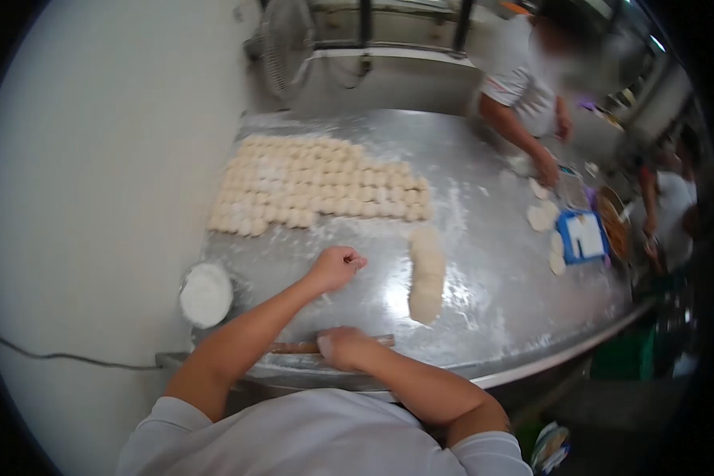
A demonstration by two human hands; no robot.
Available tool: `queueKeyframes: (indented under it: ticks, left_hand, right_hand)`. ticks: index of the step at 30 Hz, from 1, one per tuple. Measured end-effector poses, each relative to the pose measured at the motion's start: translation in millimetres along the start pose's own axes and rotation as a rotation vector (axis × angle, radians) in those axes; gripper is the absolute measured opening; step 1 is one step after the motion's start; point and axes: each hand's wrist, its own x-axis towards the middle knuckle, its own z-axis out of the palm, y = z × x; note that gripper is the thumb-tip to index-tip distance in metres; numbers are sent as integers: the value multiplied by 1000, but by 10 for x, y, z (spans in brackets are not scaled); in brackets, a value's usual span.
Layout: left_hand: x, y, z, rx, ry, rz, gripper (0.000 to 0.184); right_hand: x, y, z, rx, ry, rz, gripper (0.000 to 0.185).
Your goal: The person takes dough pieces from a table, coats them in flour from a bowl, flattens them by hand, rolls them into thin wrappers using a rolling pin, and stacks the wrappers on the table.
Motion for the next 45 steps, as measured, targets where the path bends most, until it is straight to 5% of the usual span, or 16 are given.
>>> queueKeyframes:
  ticks: [4, 7, 10, 16, 22, 25, 34, 40, 45]
  left_hand:
    - [-176, -648, -507, 237, 190, -106, 27]
    - [-214, -826, -665, 247, 537, 43, 35]
    - [-17, -889, -792, 409, 651, 208, 37]
    - [417, -941, -966, 512, 451, 113, 39]
    - [213, -972, -1031, 300, 533, 119, 31]
    - [-73, -769, -979, 77, 397, 32, 30]
    - [267, -639, -311, 270, 363, 181, 28]
    - [-326, -698, -518, 370, 27, 204, 36]
    - [-837, -997, -684, 307, -9, 153, 38]
  right_hand:
    - [-25, -89, -70, 27, -68, 21, 31]
    - [3, -76, -1, 43, -82, -20, 31]
    - [2, -71, 3, 75, -95, -24, 28]
    - [-59, -116, -141, 83, -64, -5, 27]
    - [5, -10, 17, 67, 5, -52, 30]
    - [24, -30, 23, 38, -36, -37, 30]
    - [-54, -52, -23, 41, 6, -55, 25]
    - [-24, -9, 76, 9, 53, -72, 26]
    - [1, -39, 117, -1, -23, -88, 28]
